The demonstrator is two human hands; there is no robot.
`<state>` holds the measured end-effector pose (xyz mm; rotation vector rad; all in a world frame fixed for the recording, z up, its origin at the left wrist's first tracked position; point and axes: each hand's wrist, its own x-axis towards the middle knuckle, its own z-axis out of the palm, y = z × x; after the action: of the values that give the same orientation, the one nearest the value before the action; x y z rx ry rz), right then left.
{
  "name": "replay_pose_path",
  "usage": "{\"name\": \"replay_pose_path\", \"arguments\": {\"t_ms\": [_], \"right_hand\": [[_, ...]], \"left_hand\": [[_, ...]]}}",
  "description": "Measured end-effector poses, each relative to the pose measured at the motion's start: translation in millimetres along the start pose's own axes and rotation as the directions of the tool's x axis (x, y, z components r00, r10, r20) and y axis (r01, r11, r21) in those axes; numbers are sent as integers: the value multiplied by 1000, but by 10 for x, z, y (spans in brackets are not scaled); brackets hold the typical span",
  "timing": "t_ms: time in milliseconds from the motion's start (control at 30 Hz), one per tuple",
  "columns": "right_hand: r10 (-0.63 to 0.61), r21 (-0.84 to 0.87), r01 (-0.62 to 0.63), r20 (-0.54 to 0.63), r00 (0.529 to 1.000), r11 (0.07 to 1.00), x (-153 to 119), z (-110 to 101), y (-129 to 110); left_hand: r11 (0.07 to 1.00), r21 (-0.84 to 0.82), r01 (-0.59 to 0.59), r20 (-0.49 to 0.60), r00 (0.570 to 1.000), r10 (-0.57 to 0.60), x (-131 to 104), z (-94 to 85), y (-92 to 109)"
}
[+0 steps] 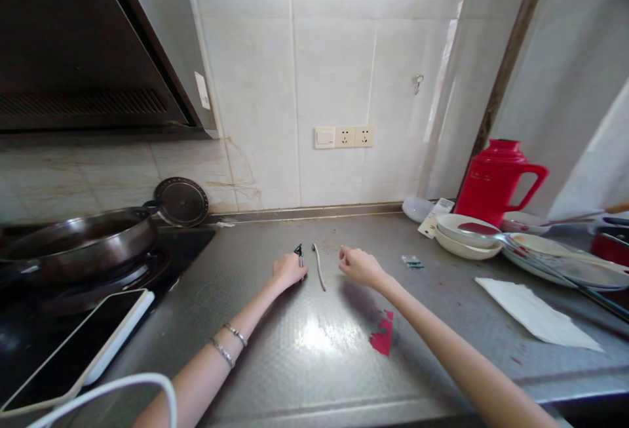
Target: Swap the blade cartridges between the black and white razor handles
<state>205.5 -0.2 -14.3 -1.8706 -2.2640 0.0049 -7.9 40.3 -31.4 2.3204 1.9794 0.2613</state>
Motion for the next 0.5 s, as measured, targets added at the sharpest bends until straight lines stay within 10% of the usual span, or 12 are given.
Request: {"name": "replay_pose_path", "arguments": {"t_ms": [267, 500], "right_hand": [[23, -54, -20, 64, 998, 998, -17, -293, 1414], [130, -47, -124, 167, 977, 991, -135, -140, 2218]], "left_hand": [[998, -54, -12, -37, 999, 10, 61, -20, -74], [987, -161, -7, -97, 995, -9, 141, -97, -150]]}}
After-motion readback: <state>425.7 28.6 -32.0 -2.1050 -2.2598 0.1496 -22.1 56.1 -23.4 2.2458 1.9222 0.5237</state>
